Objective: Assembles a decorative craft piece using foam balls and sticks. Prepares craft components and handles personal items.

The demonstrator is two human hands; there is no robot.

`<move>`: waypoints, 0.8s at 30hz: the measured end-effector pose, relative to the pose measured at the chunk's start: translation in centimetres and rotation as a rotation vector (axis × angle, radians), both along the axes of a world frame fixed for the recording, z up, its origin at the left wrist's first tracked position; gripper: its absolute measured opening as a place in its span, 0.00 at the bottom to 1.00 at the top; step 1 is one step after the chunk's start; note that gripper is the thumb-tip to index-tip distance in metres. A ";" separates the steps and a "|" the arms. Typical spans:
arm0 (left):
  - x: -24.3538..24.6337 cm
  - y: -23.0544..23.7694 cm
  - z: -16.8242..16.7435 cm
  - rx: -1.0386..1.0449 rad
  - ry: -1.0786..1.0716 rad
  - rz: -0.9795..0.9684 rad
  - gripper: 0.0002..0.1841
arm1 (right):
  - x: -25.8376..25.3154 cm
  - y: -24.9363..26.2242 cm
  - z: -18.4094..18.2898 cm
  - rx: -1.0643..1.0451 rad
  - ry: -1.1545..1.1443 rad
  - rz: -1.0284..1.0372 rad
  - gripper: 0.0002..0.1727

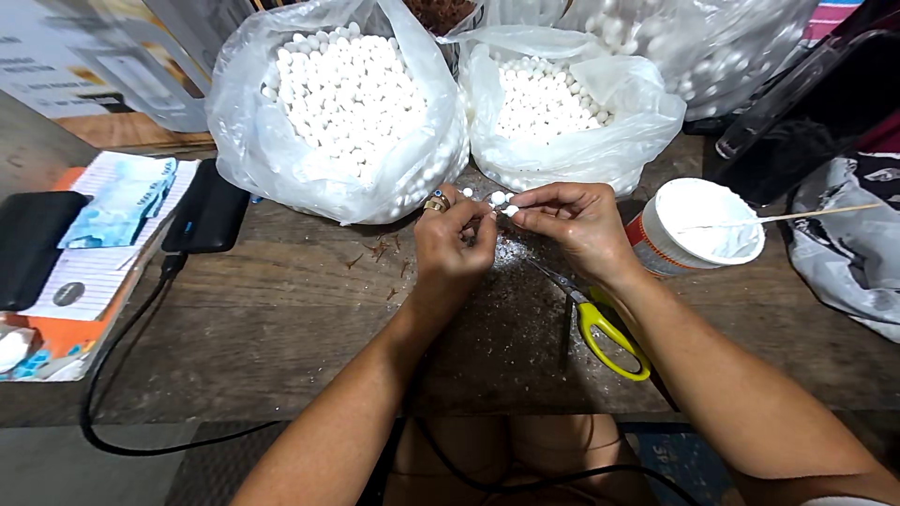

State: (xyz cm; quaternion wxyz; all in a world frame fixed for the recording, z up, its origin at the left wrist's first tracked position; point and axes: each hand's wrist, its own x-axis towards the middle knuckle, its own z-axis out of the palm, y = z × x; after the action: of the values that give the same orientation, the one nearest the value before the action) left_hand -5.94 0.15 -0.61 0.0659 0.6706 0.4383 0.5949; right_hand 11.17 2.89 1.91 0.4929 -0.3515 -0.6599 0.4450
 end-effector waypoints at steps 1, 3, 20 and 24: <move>0.0 0.0 0.0 0.001 0.000 0.002 0.05 | 0.0 0.1 -0.1 -0.019 0.022 0.005 0.11; 0.0 0.0 0.1 -0.001 0.001 0.004 0.05 | 0.0 0.2 -0.1 -0.059 0.053 0.013 0.12; 0.2 0.0 -0.2 -0.002 -0.056 -0.019 0.05 | -0.2 -0.4 0.2 0.194 -0.169 -0.010 0.09; 0.3 0.0 -0.3 0.001 -0.081 -0.033 0.05 | -0.3 -0.5 0.2 0.213 -0.184 -0.036 0.07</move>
State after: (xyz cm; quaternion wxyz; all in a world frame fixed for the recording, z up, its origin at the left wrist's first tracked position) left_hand -5.64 0.16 -0.88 0.0931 0.6532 0.4236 0.6206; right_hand 10.82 2.43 2.08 0.4727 -0.3486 -0.7392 0.3295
